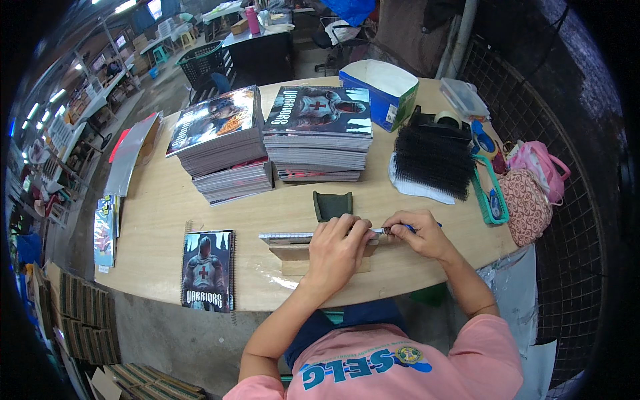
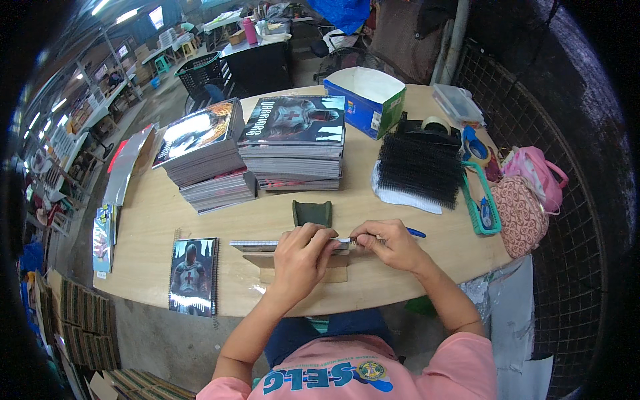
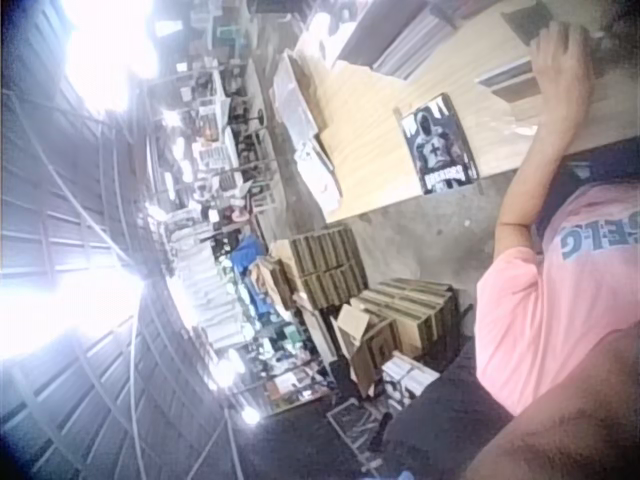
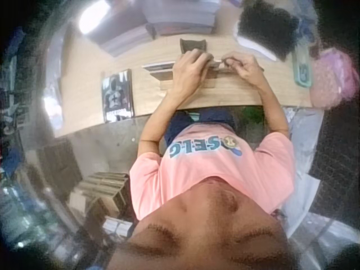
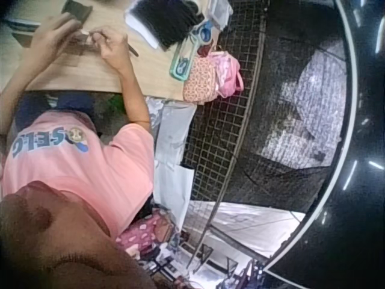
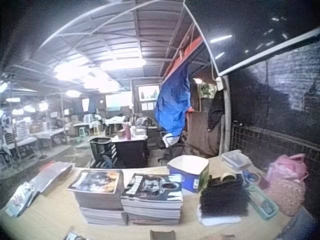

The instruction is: The person is inserting plastic spirals into pre-punched notebook pages and covers by hand. They use a small blue-handled tool to trim and crimp the ends of the spirals, then stack the finished notebooks.

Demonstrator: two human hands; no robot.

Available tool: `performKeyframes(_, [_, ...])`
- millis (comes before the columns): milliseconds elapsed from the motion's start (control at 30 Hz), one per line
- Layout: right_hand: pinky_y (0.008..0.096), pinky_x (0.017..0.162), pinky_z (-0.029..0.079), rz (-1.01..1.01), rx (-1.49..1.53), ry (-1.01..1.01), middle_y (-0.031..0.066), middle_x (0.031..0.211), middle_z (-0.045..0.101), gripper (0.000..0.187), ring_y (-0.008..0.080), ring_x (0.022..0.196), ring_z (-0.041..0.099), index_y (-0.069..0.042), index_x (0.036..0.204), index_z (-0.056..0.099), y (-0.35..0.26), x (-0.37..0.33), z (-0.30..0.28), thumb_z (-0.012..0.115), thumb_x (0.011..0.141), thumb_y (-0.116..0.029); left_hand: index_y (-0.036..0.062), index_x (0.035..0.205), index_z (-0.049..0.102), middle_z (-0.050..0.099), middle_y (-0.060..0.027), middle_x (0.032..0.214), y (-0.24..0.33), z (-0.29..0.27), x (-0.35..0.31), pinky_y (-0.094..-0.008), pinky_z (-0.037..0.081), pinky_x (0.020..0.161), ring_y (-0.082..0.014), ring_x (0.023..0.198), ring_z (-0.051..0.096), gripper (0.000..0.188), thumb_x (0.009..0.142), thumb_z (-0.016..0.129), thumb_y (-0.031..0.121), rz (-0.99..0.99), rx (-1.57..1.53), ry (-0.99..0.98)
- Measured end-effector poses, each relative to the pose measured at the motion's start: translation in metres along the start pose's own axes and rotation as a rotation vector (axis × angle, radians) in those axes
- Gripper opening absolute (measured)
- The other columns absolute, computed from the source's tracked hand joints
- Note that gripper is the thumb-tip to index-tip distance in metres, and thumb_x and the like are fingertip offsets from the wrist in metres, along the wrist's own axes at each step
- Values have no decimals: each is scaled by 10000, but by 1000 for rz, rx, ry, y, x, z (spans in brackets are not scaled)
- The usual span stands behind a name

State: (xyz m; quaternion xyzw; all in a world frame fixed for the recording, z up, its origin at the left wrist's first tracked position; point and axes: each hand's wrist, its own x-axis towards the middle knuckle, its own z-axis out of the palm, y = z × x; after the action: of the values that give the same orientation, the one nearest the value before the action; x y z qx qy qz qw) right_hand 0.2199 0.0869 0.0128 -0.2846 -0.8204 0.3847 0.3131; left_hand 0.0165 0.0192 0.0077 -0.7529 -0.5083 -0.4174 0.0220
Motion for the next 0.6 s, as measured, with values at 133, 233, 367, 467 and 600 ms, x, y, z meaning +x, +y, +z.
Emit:
performKeyframes(133, [362, 684, 491, -64, -131, 31, 135, 874, 620, 240, 265, 761, 622, 1, 1017, 625, -5, -5, 6, 694, 811, -101, 107, 878, 634, 589, -26, 805, 1, -4, -1, -353, 425, 666, -228, 743, 586, 93, 821, 685, 161, -6, 19, -68])
performKeyframes(233, [384, 691, 493, -127, -215, -6, 139, 884, 611, 242, 309, 770, 609, -4, 1006, 609, -19, -4, 8, 695, 806, -110, 104, 873, 627, 587, -21, 802, 2, -5, -6, -355, 428, 670, -231, 746, 583, 95, 819, 683, 158, 23, 5, -51])
performKeyframes(367, [411, 721, 497, -166, -368, -10, 153, 895, 615, 226, 353, 817, 608, -5, 985, 626, -19, -3, 9, 677, 829, -161, 97, 932, 633, 584, -47, 886, -2, 1, -9, -365, 431, 677, -246, 765, 580, 164, 800, 697, 171, 59, -44, -32])
performKeyframes(467, [432, 758, 496, -119, -379, -47, 168, 922, 630, 311, 375, 846, 613, -7, 1008, 648, -18, 11, 4, 591, 910, -297, 94, 986, 633, 573, -71, 947, 2, 3, -10, -375, 427, 693, -251, 807, 571, 232, 785, 707, 185, 84, -136, -25])
performKeyframes(600, [447, 833, 495, 377, -400, -279, 252, 1012, 647, 705, 406, 957, 634, 24, 1048, 651, 32, 71, 7, 376, 949, -617, 93, 1005, 619, 567, -74, 972, 6, 1, -5, -374, 414, 715, -242, 839, 548, 268, 779, 711, 204, 175, -90, -102])
